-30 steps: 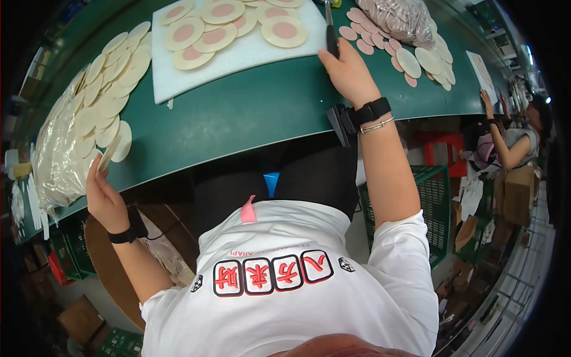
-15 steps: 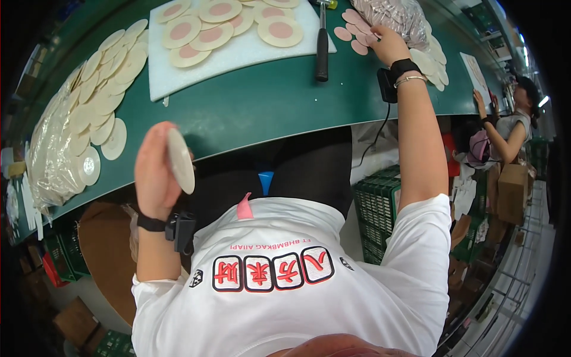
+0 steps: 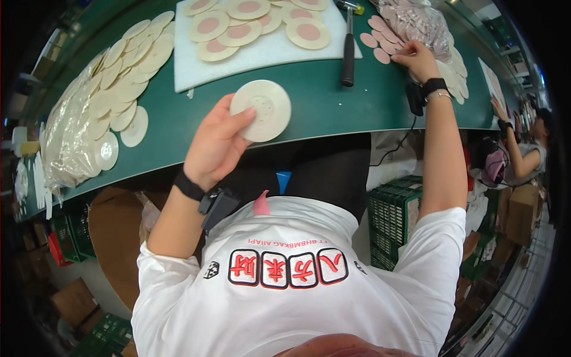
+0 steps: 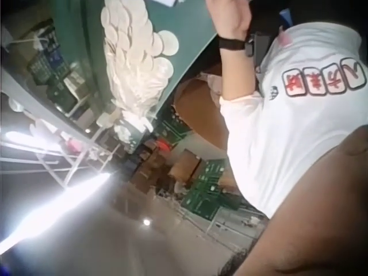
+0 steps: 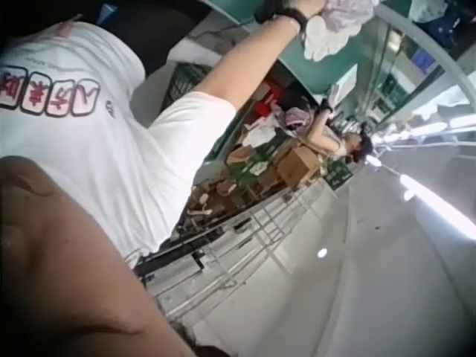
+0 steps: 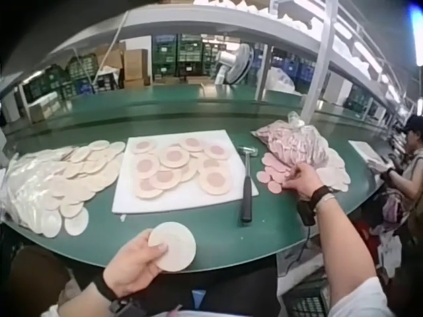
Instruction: The person places a small pink disc onto a larger white disc, strikes the center with a hammer, and then stacks the assembly onto a white board.
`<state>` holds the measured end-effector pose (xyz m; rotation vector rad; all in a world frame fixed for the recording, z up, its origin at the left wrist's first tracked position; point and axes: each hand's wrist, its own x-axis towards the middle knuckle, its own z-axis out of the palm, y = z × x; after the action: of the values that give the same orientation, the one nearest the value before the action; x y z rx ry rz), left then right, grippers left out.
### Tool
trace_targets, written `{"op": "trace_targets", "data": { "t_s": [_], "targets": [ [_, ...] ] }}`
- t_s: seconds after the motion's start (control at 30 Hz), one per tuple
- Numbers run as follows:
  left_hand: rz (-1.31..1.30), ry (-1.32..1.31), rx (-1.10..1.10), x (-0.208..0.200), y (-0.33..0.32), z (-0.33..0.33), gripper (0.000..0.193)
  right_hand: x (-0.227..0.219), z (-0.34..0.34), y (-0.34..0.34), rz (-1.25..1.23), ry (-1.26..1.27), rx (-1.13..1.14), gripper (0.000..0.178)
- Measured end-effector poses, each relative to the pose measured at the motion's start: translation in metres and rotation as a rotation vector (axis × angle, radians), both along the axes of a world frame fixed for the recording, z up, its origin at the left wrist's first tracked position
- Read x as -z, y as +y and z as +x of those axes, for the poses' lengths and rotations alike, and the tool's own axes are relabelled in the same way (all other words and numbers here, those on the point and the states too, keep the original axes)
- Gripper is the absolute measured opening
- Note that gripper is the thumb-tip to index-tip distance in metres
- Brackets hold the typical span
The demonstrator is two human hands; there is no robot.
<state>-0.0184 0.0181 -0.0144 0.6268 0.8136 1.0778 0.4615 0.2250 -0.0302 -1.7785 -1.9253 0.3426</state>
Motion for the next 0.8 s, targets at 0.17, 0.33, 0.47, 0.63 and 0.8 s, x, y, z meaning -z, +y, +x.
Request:
{"op": "trace_targets", "data": {
  "t_s": [0.17,0.33,0.47,0.63,0.8],
  "targets": [
    [0.044,-0.057,0.017,0.011,0.005,0.012,0.034,-0.040,-0.046,-0.044,0.002,0.154,-0.052,0.025],
    [0.085,-0.080,-0.022,0.017,0.006,0.014,0.033,-0.061,-0.144,-0.123,0.011,0.681,-0.132,0.018],
    [0.129,-0.110,-0.015,0.023,0.004,0.015,0.032,-0.055,-0.224,-0.199,-0.243,0.979,-0.247,0.015],
    [0.178,-0.177,0.001,0.024,-0.001,0.016,0.035,-0.029,-0.273,-0.217,-0.084,0.832,-0.265,0.014],
    [0.355,0.011,0.004,0.036,-0.010,0.017,0.038,-0.024,-0.287,-0.216,0.064,0.680,-0.156,0.016]
  ]
}}
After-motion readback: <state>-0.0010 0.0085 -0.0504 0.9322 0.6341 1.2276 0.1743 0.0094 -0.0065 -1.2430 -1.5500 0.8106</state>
